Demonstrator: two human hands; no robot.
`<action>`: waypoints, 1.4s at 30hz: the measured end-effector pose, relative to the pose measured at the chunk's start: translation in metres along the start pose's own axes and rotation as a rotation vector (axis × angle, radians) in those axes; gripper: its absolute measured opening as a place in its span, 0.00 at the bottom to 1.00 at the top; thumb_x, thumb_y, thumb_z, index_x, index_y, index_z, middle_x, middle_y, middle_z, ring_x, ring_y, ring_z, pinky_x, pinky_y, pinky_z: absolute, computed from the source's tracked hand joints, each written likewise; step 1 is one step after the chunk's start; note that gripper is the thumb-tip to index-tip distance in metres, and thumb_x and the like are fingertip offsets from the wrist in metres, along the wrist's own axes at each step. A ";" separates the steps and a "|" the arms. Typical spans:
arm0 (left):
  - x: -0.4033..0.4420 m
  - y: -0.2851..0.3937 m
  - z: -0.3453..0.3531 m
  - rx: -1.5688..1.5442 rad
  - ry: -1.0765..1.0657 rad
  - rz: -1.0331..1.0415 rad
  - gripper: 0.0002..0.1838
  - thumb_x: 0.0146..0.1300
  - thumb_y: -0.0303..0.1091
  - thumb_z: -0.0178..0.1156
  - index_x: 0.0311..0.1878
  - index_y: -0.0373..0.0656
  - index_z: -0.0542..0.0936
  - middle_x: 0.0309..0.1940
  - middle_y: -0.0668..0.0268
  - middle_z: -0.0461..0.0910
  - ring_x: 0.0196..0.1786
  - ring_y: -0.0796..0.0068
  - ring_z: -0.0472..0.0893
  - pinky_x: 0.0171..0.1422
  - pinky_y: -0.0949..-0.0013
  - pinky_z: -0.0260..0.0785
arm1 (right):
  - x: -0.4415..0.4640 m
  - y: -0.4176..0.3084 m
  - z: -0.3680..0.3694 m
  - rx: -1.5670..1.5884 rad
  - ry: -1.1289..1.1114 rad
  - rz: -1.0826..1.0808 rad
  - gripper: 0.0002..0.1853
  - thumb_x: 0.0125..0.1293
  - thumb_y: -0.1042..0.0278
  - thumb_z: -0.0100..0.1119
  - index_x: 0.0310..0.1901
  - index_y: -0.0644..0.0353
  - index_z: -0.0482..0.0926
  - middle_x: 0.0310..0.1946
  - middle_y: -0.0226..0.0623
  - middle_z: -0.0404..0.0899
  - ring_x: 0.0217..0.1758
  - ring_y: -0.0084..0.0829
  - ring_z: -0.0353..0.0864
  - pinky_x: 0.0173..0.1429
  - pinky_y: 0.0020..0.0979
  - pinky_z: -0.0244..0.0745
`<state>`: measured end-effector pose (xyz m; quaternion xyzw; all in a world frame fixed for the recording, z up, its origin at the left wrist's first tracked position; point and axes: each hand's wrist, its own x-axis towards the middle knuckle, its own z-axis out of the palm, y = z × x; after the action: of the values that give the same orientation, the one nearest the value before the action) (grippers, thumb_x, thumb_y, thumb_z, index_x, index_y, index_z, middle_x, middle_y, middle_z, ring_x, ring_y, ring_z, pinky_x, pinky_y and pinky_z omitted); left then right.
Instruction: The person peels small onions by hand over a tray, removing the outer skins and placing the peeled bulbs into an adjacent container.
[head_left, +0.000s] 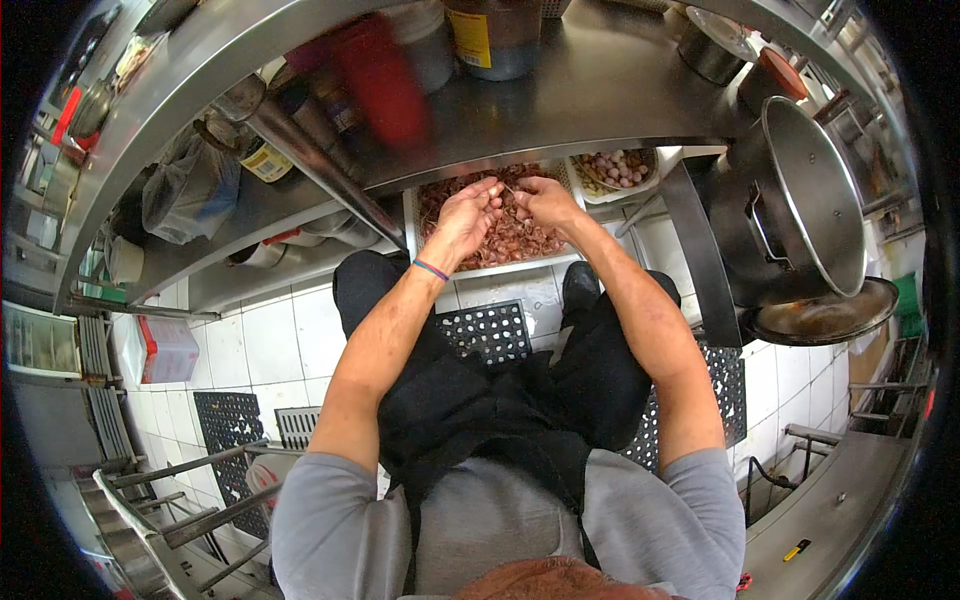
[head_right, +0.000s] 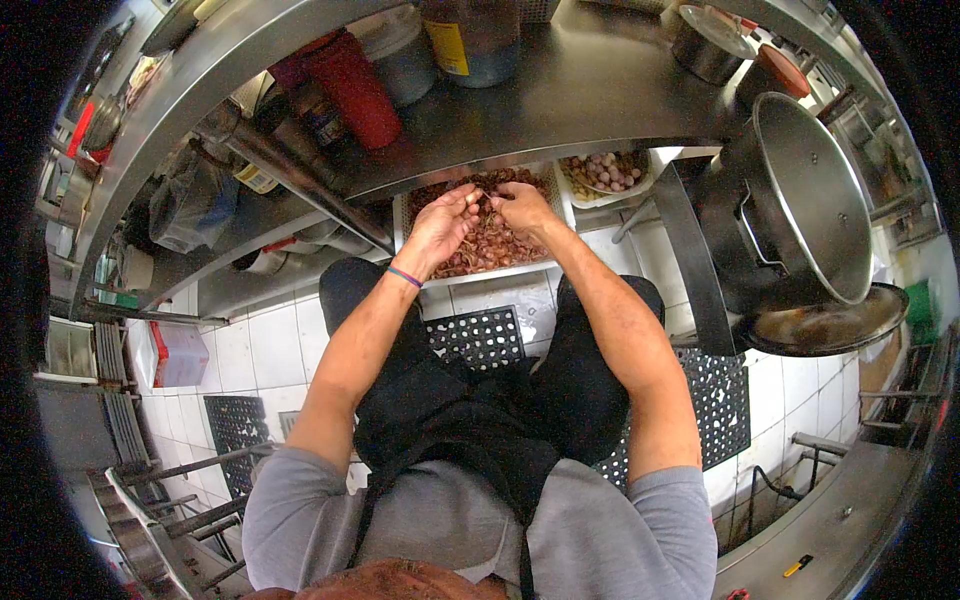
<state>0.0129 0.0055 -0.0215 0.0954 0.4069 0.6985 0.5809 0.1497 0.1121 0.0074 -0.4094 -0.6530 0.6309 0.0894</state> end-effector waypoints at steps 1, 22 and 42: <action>0.002 0.000 -0.003 -0.014 0.010 -0.001 0.18 0.71 0.25 0.49 0.62 0.32 0.64 0.45 0.61 0.76 0.42 0.74 0.76 0.48 0.72 0.74 | -0.002 -0.001 0.004 -0.022 0.050 -0.031 0.08 0.70 0.64 0.54 0.44 0.58 0.73 0.24 0.30 0.76 0.18 0.17 0.66 0.15 0.25 0.56; 0.018 -0.007 -0.021 -0.241 0.005 -0.075 0.09 0.73 0.28 0.47 0.50 0.33 0.72 0.40 0.61 0.77 0.43 0.71 0.79 0.51 0.67 0.78 | 0.002 0.000 0.002 -0.226 0.017 -0.308 0.18 0.70 0.63 0.54 0.58 0.59 0.77 0.44 0.39 0.83 0.42 0.26 0.80 0.46 0.29 0.75; 0.010 -0.003 -0.005 -0.199 0.046 -0.057 0.10 0.71 0.25 0.49 0.51 0.31 0.70 0.42 0.60 0.74 0.43 0.71 0.77 0.50 0.70 0.77 | 0.001 0.002 0.004 -0.184 0.009 -0.321 0.16 0.64 0.65 0.60 0.52 0.58 0.82 0.47 0.43 0.84 0.50 0.35 0.82 0.58 0.32 0.73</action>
<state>0.0090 0.0118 -0.0308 0.0093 0.3512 0.7206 0.5977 0.1469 0.1099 0.0046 -0.3094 -0.7645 0.5442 0.1540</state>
